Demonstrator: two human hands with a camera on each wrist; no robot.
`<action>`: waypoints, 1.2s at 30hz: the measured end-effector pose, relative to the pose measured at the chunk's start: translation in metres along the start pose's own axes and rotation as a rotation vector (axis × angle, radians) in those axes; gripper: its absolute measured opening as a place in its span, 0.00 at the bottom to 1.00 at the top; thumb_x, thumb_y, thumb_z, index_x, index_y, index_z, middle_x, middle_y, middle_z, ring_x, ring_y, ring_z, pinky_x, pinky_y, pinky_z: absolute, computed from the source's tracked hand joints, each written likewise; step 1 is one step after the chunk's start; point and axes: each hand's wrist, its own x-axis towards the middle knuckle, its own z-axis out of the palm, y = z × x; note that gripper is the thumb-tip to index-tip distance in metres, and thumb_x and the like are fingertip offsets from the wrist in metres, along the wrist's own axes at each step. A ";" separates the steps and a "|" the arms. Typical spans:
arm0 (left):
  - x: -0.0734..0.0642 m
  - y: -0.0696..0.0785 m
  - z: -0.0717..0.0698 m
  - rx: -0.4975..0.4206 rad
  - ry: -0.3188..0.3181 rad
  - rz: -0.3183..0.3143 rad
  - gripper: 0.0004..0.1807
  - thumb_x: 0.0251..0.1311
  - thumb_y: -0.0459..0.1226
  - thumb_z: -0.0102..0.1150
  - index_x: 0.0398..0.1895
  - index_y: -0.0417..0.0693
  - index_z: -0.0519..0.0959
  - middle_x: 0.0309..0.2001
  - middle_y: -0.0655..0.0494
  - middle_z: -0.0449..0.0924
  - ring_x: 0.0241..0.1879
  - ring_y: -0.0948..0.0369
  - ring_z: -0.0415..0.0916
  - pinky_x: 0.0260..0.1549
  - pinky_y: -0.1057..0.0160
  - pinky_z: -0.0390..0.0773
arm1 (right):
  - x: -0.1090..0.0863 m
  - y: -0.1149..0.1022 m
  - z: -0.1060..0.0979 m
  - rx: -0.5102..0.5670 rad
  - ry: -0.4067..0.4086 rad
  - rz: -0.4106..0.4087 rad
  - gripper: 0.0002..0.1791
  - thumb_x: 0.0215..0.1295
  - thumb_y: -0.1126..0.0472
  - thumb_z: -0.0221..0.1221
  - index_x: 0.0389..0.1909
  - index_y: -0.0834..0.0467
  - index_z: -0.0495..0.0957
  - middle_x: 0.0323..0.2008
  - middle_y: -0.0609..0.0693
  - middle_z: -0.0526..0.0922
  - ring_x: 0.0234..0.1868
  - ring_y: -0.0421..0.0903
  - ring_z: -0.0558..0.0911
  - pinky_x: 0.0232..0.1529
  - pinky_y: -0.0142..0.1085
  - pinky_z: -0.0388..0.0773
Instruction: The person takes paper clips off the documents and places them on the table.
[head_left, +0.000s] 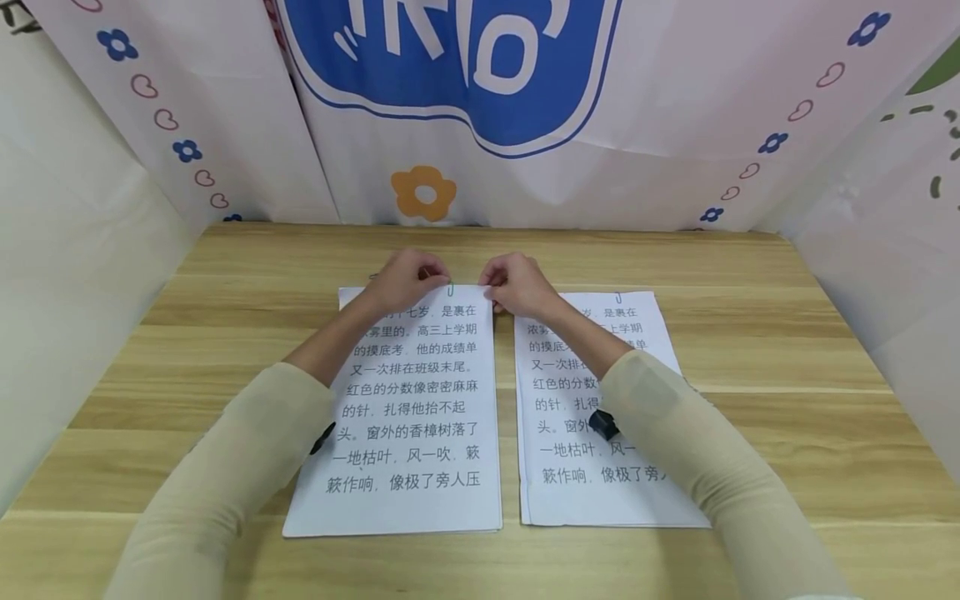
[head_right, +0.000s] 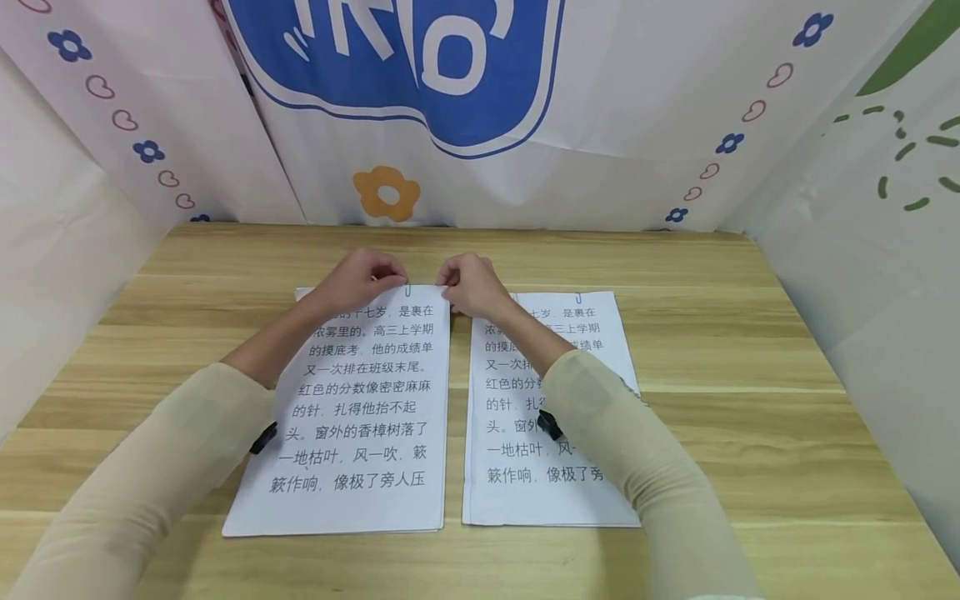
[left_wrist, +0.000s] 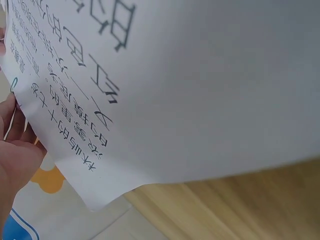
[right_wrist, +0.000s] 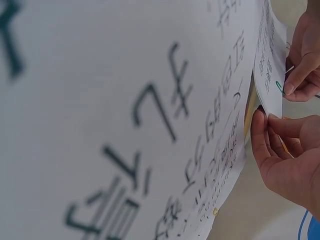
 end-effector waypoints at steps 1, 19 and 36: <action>0.001 0.000 0.000 0.002 0.000 0.001 0.08 0.74 0.30 0.57 0.45 0.35 0.84 0.39 0.42 0.84 0.38 0.53 0.77 0.41 0.61 0.77 | 0.000 0.000 0.000 -0.001 0.001 0.000 0.07 0.67 0.77 0.60 0.43 0.69 0.82 0.37 0.60 0.83 0.31 0.50 0.83 0.35 0.37 0.87; 0.004 0.002 0.002 0.016 -0.019 0.023 0.08 0.75 0.28 0.55 0.45 0.34 0.84 0.40 0.42 0.83 0.40 0.51 0.77 0.43 0.60 0.77 | 0.002 0.002 0.000 -0.007 0.000 -0.023 0.07 0.66 0.77 0.60 0.42 0.69 0.83 0.36 0.60 0.84 0.31 0.53 0.85 0.35 0.38 0.87; 0.006 0.001 0.011 0.020 -0.004 -0.038 0.08 0.77 0.29 0.52 0.44 0.34 0.81 0.42 0.41 0.81 0.43 0.50 0.77 0.48 0.57 0.79 | 0.002 0.003 -0.001 0.017 -0.002 -0.026 0.06 0.66 0.78 0.60 0.41 0.70 0.83 0.36 0.62 0.85 0.33 0.56 0.86 0.37 0.39 0.88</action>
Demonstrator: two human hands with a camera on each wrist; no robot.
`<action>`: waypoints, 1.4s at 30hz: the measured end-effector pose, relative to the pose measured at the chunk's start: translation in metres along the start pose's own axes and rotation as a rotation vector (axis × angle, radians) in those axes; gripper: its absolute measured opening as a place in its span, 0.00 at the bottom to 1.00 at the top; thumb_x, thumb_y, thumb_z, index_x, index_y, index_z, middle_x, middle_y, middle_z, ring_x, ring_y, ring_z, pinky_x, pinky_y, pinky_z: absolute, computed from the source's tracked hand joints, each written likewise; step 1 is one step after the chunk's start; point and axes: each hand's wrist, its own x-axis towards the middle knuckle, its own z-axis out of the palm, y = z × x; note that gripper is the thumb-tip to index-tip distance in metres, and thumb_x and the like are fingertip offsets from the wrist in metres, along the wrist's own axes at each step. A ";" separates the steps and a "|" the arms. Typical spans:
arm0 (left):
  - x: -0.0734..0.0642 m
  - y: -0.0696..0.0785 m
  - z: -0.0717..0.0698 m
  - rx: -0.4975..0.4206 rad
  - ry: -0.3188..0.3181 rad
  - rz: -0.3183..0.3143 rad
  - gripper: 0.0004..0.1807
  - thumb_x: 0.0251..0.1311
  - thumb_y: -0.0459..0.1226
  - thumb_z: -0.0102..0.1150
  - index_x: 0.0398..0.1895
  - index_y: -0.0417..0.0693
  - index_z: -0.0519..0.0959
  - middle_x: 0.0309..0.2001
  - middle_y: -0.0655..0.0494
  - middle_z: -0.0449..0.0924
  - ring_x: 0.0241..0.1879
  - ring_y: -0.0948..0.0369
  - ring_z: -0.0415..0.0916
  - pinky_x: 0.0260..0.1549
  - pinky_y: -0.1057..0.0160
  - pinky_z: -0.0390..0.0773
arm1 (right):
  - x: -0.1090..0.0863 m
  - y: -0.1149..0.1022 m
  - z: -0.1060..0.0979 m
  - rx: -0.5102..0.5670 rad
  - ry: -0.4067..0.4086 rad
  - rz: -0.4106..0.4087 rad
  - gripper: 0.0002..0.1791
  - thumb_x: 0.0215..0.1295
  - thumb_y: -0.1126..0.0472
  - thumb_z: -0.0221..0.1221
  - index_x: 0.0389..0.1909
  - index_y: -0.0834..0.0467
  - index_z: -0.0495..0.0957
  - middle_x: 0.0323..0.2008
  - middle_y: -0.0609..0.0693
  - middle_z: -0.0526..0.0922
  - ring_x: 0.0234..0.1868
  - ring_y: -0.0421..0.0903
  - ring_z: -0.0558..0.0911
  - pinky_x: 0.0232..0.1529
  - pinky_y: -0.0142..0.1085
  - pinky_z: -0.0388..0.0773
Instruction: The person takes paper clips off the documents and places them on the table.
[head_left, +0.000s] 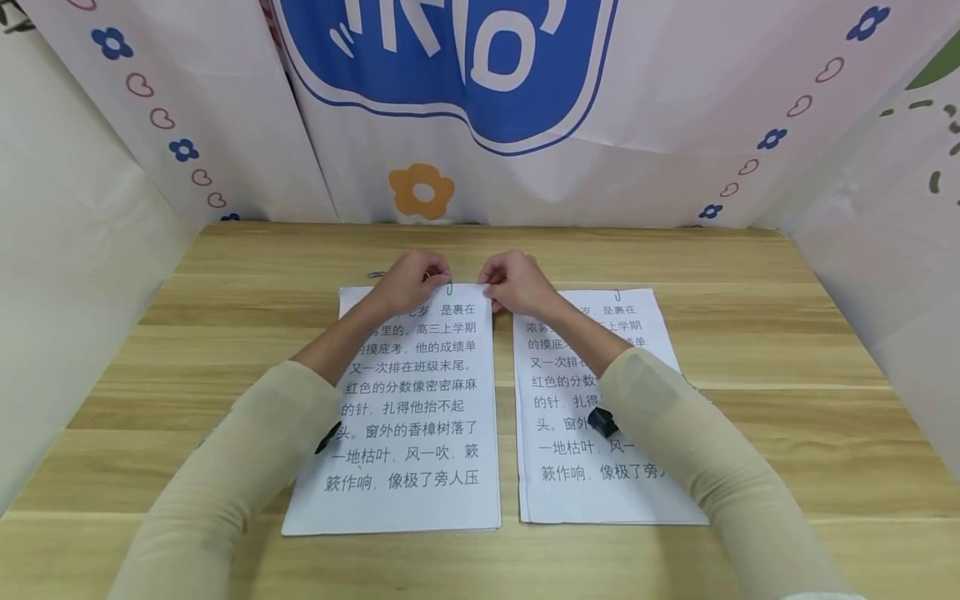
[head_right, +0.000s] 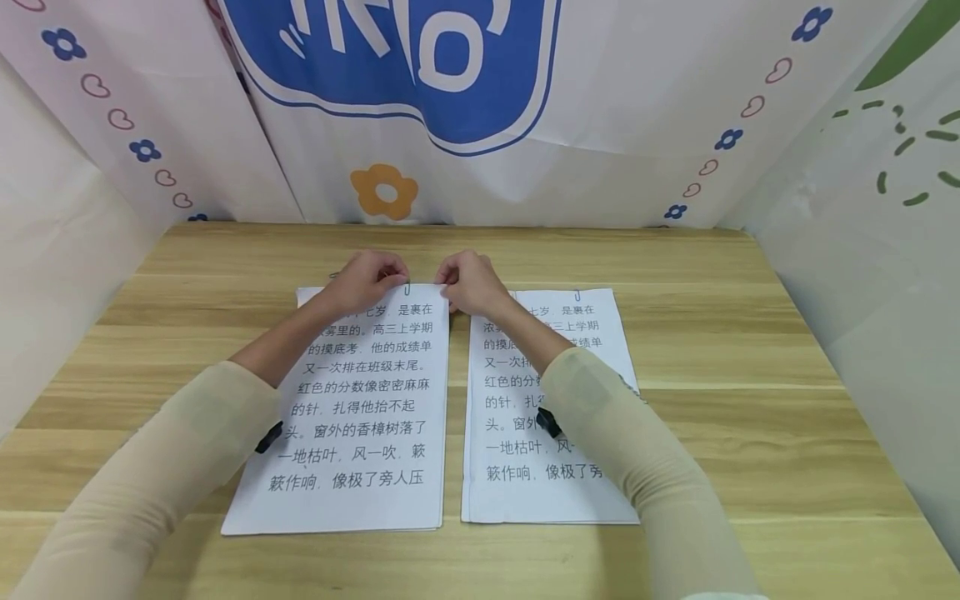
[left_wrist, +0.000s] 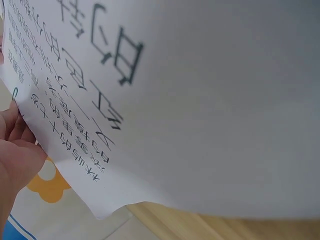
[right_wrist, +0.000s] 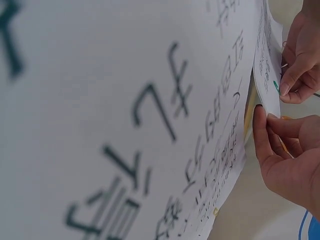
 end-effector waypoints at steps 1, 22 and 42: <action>0.000 0.000 0.000 0.002 0.002 -0.002 0.08 0.77 0.29 0.52 0.44 0.34 0.81 0.42 0.41 0.81 0.44 0.50 0.77 0.49 0.57 0.79 | 0.000 0.000 0.000 0.000 -0.001 0.001 0.07 0.66 0.78 0.60 0.42 0.71 0.83 0.36 0.62 0.85 0.33 0.55 0.86 0.37 0.39 0.88; -0.001 0.001 0.004 -0.002 0.059 -0.056 0.08 0.76 0.30 0.53 0.44 0.35 0.81 0.40 0.42 0.80 0.40 0.52 0.76 0.42 0.59 0.79 | 0.001 0.001 0.000 -0.015 0.002 -0.002 0.06 0.67 0.77 0.60 0.41 0.69 0.83 0.36 0.61 0.84 0.32 0.52 0.85 0.36 0.38 0.87; -0.002 0.000 0.000 -0.058 0.054 -0.032 0.08 0.76 0.30 0.53 0.46 0.32 0.81 0.43 0.40 0.81 0.43 0.51 0.77 0.47 0.57 0.79 | 0.001 0.000 0.000 -0.013 0.000 0.005 0.06 0.66 0.78 0.60 0.41 0.70 0.83 0.35 0.61 0.84 0.32 0.53 0.85 0.37 0.40 0.88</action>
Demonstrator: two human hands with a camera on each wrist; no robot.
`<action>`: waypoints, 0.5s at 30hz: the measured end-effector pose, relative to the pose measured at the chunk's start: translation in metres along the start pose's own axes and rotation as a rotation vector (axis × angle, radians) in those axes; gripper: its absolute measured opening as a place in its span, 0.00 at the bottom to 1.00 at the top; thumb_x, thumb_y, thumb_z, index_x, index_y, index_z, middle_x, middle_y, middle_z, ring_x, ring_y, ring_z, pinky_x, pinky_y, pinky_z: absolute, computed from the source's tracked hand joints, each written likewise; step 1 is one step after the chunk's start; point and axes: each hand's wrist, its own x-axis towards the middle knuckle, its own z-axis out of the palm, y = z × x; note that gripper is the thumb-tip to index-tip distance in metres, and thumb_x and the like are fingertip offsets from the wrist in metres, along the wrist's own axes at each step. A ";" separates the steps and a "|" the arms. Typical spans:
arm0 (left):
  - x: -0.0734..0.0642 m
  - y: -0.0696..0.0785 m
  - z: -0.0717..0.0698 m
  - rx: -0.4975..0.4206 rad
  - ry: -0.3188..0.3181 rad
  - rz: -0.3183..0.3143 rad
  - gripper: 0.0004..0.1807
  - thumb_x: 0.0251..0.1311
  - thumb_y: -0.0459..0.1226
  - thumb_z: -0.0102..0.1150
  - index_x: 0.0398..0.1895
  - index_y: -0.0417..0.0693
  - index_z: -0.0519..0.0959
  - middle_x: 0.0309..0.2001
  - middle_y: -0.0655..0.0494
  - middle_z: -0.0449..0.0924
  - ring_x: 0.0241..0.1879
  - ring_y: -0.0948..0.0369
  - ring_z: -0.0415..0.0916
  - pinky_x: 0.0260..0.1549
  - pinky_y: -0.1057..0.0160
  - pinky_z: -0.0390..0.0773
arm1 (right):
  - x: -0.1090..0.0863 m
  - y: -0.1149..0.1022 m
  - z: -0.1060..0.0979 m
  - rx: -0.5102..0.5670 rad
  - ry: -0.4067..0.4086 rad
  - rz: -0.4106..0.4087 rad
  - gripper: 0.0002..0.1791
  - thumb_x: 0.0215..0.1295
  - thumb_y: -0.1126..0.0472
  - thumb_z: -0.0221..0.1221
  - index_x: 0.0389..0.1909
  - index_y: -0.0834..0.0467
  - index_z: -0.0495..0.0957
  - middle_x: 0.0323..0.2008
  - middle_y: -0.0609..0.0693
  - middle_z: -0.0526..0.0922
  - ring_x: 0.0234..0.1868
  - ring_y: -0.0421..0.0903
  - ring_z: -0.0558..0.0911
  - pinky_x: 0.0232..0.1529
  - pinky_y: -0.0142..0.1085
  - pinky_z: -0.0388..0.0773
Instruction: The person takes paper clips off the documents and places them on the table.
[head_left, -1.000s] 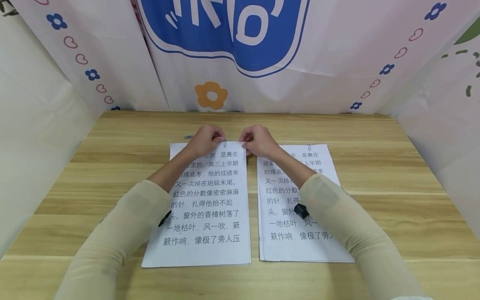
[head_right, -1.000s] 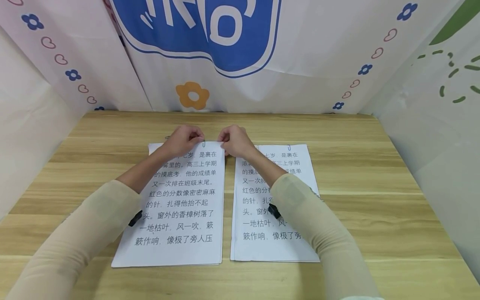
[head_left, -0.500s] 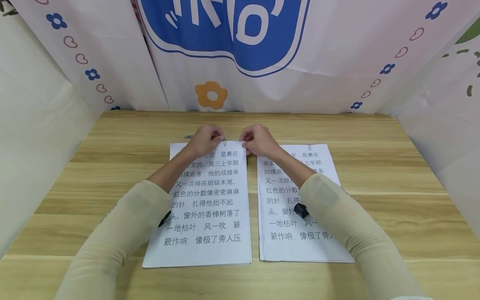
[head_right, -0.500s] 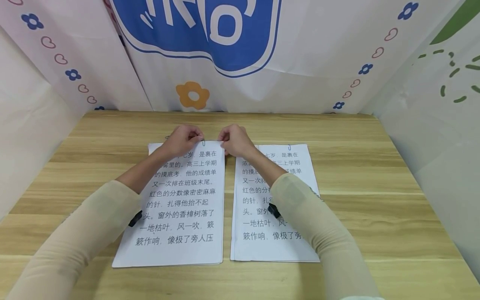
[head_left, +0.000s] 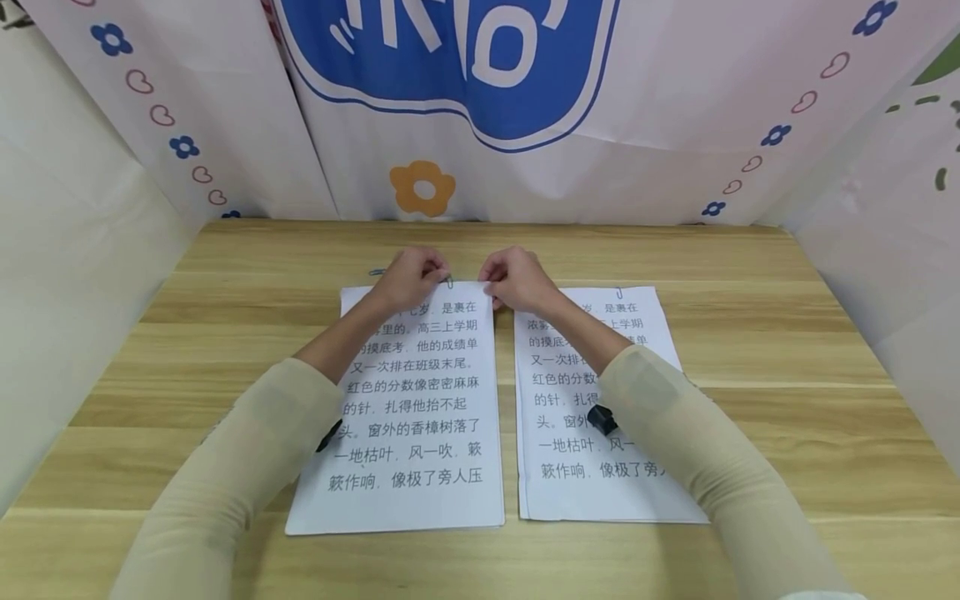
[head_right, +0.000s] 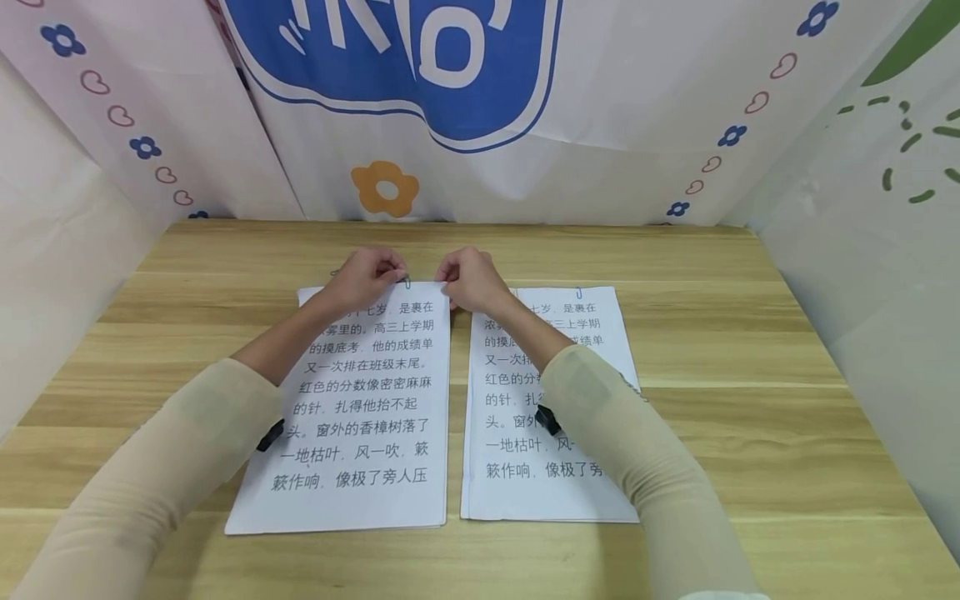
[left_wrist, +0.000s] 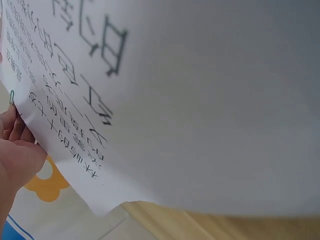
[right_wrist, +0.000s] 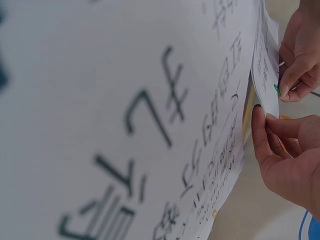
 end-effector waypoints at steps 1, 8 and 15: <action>0.000 0.000 -0.001 0.000 -0.006 -0.001 0.08 0.76 0.30 0.53 0.46 0.32 0.81 0.43 0.40 0.81 0.43 0.51 0.77 0.47 0.57 0.79 | 0.000 0.000 0.000 0.002 -0.001 0.001 0.06 0.66 0.78 0.60 0.41 0.70 0.83 0.35 0.61 0.84 0.32 0.53 0.85 0.37 0.40 0.88; 0.000 0.004 -0.006 0.041 -0.035 0.024 0.09 0.77 0.31 0.52 0.45 0.33 0.81 0.42 0.41 0.81 0.42 0.51 0.76 0.45 0.58 0.78 | -0.001 -0.002 -0.001 0.009 -0.002 0.000 0.06 0.67 0.78 0.60 0.42 0.70 0.83 0.36 0.61 0.83 0.34 0.55 0.85 0.37 0.40 0.88; 0.000 0.008 -0.011 0.103 -0.036 0.045 0.08 0.76 0.30 0.54 0.47 0.36 0.82 0.43 0.44 0.82 0.44 0.51 0.78 0.48 0.55 0.80 | -0.001 -0.002 -0.001 0.020 -0.009 0.005 0.06 0.67 0.77 0.60 0.42 0.70 0.82 0.36 0.61 0.83 0.35 0.57 0.85 0.38 0.41 0.88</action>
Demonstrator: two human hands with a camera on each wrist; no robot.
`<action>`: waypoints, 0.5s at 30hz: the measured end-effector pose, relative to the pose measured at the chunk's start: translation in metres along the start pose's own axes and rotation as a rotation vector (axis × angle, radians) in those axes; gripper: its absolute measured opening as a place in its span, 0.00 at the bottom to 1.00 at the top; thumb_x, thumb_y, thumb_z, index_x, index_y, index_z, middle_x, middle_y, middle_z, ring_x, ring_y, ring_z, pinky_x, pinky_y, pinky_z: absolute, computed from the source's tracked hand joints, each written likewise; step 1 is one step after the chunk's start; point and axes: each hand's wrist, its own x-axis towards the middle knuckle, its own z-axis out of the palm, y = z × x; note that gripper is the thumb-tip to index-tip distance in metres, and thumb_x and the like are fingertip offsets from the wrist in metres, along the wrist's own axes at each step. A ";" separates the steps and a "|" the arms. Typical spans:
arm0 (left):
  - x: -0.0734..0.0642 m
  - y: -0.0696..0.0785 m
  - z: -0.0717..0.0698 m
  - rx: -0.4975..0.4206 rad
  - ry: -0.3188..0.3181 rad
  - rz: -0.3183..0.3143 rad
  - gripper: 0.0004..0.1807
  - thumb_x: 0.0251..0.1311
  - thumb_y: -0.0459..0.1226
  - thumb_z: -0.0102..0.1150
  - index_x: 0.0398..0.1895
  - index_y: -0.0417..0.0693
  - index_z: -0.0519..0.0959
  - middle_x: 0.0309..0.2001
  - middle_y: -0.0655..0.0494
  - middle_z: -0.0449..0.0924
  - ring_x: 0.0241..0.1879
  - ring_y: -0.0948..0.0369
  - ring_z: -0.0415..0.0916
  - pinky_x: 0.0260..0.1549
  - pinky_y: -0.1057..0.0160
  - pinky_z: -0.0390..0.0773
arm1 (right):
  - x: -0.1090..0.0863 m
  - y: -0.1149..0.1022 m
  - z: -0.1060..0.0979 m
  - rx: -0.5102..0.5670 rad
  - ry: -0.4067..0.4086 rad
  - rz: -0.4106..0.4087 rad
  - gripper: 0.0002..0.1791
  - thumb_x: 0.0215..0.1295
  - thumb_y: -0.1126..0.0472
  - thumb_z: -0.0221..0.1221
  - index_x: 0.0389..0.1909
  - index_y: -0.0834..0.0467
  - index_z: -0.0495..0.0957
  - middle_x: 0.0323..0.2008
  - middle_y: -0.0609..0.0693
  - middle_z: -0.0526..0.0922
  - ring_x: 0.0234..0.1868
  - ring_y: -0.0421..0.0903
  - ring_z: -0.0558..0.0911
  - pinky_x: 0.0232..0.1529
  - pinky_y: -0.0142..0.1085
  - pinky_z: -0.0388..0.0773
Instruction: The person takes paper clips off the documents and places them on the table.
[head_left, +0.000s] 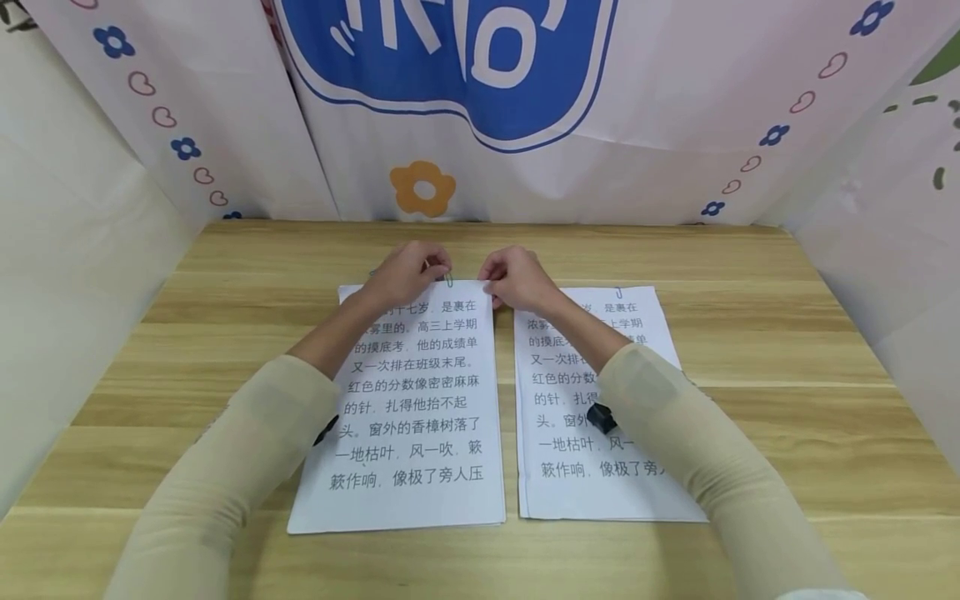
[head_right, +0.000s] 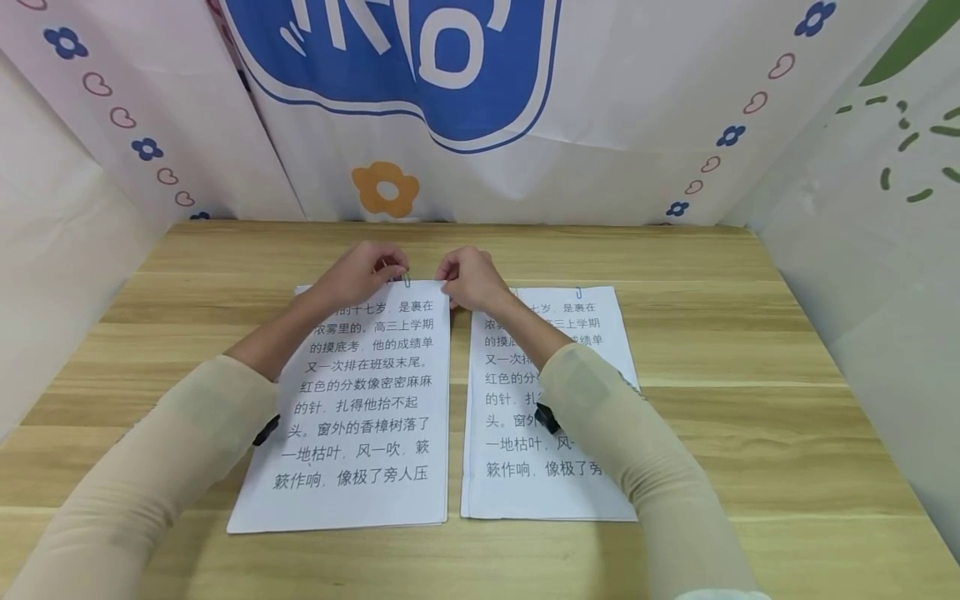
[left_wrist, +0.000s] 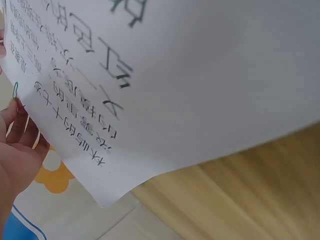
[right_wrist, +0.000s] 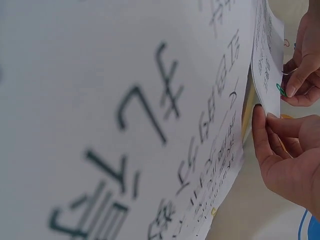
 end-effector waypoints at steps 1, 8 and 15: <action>0.000 0.001 -0.001 0.012 -0.001 0.006 0.08 0.75 0.30 0.55 0.47 0.36 0.83 0.43 0.44 0.82 0.44 0.51 0.79 0.48 0.55 0.80 | 0.000 0.000 0.000 0.001 -0.001 0.002 0.06 0.67 0.77 0.60 0.42 0.70 0.82 0.36 0.61 0.83 0.35 0.57 0.85 0.38 0.41 0.88; 0.001 0.007 -0.004 0.093 -0.016 0.055 0.09 0.73 0.28 0.57 0.49 0.35 0.84 0.45 0.42 0.85 0.47 0.50 0.82 0.51 0.54 0.82 | 0.000 0.000 -0.001 0.008 0.001 0.016 0.06 0.67 0.78 0.60 0.42 0.70 0.82 0.36 0.61 0.83 0.33 0.56 0.85 0.38 0.41 0.88; 0.000 0.010 -0.006 0.163 -0.036 0.074 0.08 0.72 0.29 0.58 0.48 0.37 0.85 0.45 0.44 0.86 0.48 0.50 0.83 0.53 0.53 0.82 | -0.001 -0.002 -0.001 0.011 0.006 0.027 0.06 0.67 0.77 0.60 0.42 0.70 0.82 0.36 0.61 0.83 0.33 0.56 0.85 0.38 0.41 0.88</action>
